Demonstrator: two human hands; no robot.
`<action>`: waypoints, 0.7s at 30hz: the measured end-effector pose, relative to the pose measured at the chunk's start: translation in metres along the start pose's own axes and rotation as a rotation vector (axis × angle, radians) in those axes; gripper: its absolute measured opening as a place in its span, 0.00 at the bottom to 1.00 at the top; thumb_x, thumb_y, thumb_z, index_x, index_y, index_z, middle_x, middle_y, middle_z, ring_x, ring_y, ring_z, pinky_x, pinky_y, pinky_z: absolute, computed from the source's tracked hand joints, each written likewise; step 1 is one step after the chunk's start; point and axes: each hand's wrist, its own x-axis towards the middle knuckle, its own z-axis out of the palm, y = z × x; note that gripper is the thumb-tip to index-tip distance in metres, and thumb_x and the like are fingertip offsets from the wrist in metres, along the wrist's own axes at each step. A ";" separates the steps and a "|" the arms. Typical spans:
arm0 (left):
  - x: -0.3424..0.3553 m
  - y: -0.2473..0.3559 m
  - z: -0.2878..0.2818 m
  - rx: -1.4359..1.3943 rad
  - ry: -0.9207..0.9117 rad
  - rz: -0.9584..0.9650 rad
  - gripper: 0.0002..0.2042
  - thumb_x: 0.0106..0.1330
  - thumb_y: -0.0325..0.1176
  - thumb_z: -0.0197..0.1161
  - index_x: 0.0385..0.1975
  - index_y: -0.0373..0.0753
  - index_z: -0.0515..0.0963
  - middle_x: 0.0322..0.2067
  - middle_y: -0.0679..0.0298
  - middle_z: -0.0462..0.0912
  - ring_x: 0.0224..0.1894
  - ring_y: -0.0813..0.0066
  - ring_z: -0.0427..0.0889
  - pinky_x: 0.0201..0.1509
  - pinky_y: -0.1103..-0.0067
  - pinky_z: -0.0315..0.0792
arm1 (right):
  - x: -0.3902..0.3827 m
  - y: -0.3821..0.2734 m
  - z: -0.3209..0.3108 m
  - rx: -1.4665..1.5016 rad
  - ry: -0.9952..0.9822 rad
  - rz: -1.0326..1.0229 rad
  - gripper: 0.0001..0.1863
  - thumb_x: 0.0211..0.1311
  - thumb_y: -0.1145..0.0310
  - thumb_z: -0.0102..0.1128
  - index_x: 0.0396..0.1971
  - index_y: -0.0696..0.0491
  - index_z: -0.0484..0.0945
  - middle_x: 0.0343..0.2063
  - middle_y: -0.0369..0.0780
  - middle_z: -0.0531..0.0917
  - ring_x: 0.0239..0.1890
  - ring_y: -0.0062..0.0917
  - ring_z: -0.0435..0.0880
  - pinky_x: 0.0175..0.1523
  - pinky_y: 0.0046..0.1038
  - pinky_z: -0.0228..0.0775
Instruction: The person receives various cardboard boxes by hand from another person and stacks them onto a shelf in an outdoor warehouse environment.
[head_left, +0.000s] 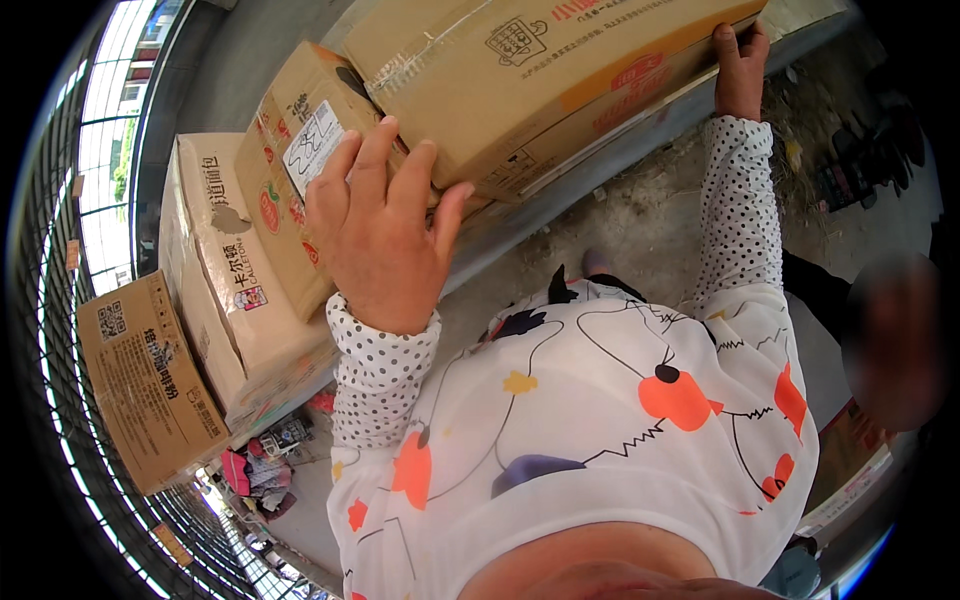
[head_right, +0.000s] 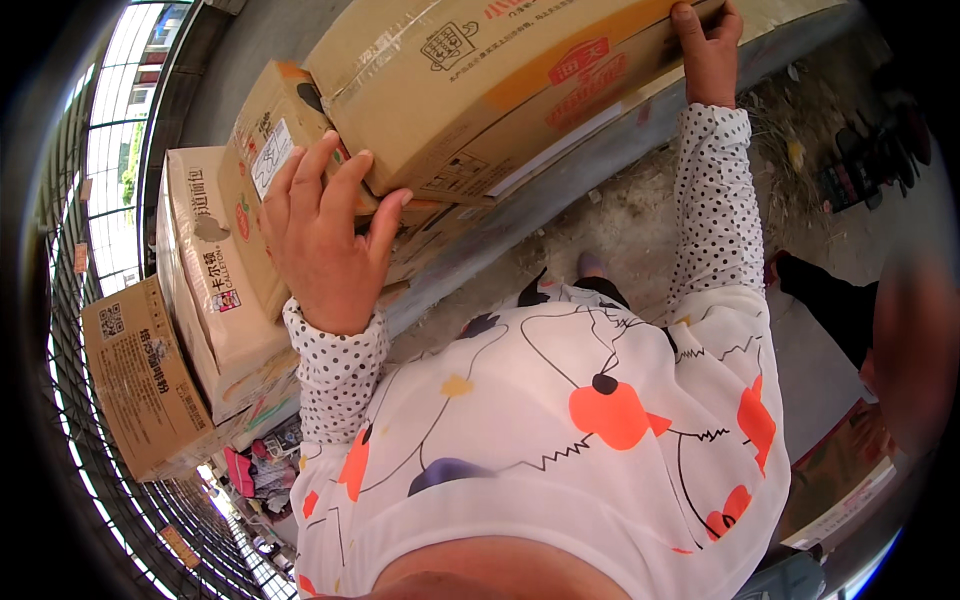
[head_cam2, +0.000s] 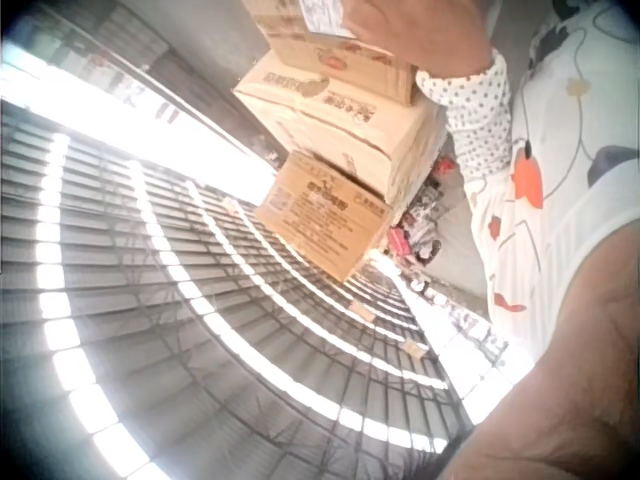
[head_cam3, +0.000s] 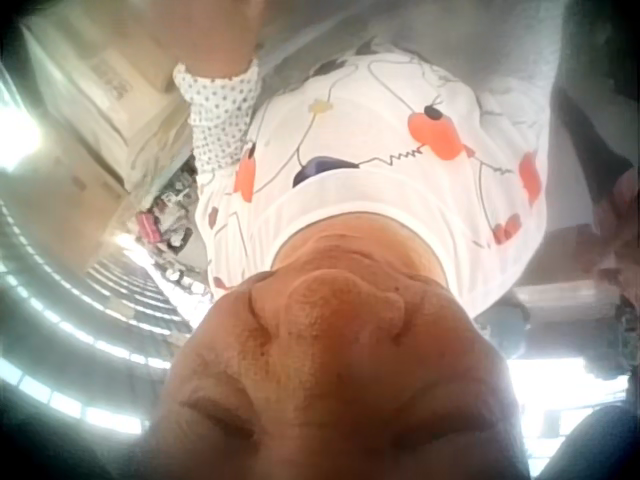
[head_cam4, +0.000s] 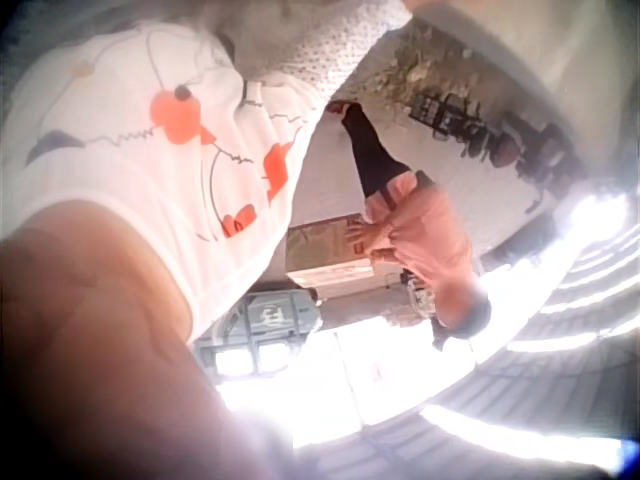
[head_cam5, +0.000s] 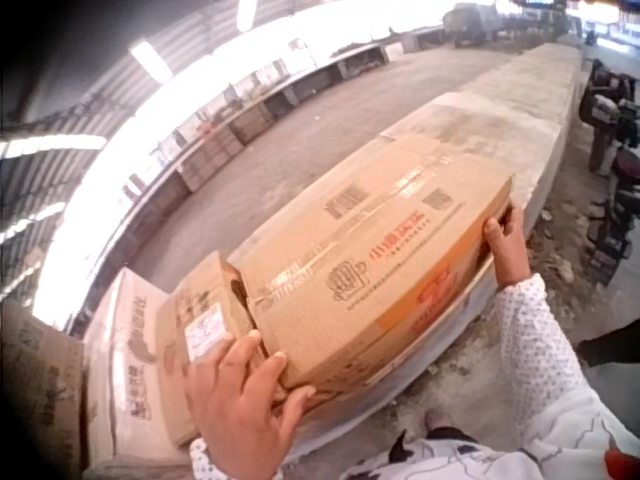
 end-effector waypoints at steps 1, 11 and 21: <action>0.003 0.001 0.001 -0.002 0.005 0.010 0.20 0.50 0.40 0.73 0.42 0.42 0.79 0.52 0.64 0.76 0.57 0.58 0.69 0.58 0.64 0.63 | 0.000 0.004 -0.003 -0.013 -0.008 0.000 0.41 0.60 0.46 0.61 0.63 0.58 0.57 0.57 0.43 0.69 0.59 0.29 0.67 0.62 0.29 0.58; -0.001 -0.003 0.003 0.066 0.066 0.039 0.19 0.51 0.40 0.71 0.42 0.42 0.79 0.52 0.62 0.76 0.56 0.56 0.70 0.58 0.64 0.64 | -0.070 -0.006 0.005 -0.192 0.024 0.025 0.46 0.59 0.48 0.61 0.66 0.62 0.51 0.64 0.54 0.59 0.68 0.42 0.56 0.70 0.34 0.48; -0.006 -0.011 0.018 0.076 0.193 0.105 0.25 0.54 0.44 0.69 0.51 0.44 0.75 0.53 0.63 0.76 0.56 0.57 0.71 0.59 0.62 0.65 | -0.301 -0.039 -0.104 -0.018 0.051 0.782 0.33 0.67 0.52 0.52 0.65 0.56 0.59 0.67 0.46 0.59 0.67 0.35 0.61 0.65 0.37 0.57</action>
